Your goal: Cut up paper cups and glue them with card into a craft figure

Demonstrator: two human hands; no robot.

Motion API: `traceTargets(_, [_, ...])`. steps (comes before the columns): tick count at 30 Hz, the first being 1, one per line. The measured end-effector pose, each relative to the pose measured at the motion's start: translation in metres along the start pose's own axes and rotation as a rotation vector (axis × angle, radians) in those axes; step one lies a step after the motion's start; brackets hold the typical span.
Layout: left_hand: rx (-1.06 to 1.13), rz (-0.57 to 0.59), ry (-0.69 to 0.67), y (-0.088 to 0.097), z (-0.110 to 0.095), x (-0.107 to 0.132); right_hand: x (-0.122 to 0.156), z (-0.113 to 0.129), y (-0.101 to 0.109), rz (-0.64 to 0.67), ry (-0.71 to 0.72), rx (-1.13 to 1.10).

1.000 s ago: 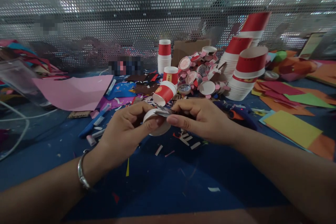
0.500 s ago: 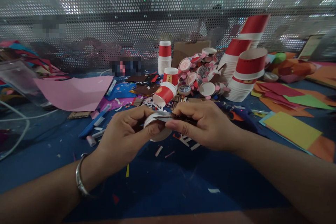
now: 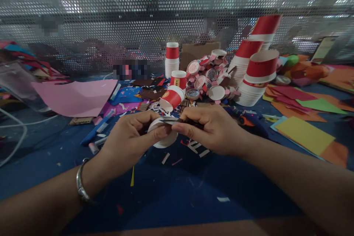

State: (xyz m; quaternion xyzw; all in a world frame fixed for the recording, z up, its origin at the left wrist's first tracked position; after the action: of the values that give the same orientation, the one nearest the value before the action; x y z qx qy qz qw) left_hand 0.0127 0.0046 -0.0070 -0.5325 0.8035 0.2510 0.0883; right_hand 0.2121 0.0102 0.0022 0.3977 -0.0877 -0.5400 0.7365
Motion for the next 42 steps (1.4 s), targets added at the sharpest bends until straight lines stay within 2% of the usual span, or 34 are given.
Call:
traceTargets(6, [-0.034,-0.002,0.01,0.001,-0.003,-0.001,0.0,-0.001,-0.001,0.001,-0.009,-0.025])
traceTargets(14, [0.045,-0.043,0.11,0.001,0.004,0.002,0.0,0.0,-0.002,0.022,-0.031,-0.073])
traceTargets(21, [0.143,-0.088,0.166,-0.002,0.005,0.004,-0.007,-0.016,-0.003,0.047,-0.274,-0.226])
traceTargets(26, [0.229,-0.124,0.214,-0.003,0.006,0.004,-0.01,-0.027,-0.011,0.167,-0.375,-0.469])
traceTargets(30, [0.306,-0.108,0.202,-0.006,0.006,0.003,-0.009,-0.019,-0.014,0.252,-0.362,-0.549])
traceTargets(34, [0.286,-0.075,0.197,-0.006,0.006,0.003,-0.009,-0.012,-0.013,0.313,-0.346,-0.594])
traceTargets(37, [0.31,-0.077,0.193,-0.006,0.005,0.003,-0.01,-0.014,-0.012,0.301,-0.362,-0.634])
traceTargets(42, [0.379,-0.078,0.071,-0.006,0.0,0.001,-0.01,-0.02,-0.011,0.255,-0.408,-0.737])
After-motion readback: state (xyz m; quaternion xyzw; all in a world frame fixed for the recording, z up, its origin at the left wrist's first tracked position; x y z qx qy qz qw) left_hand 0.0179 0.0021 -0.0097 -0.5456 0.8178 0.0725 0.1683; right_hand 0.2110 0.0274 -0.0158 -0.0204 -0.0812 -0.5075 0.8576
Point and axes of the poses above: each hand's wrist, its own x-axis away from the middle knuckle, its own y-axis out of the back of the hand, z = x × y, the point moved 3 cm from there along -x, towards the middle knuckle, and after that the axes turned 15 degrees about -y, right-handed, at the moved point
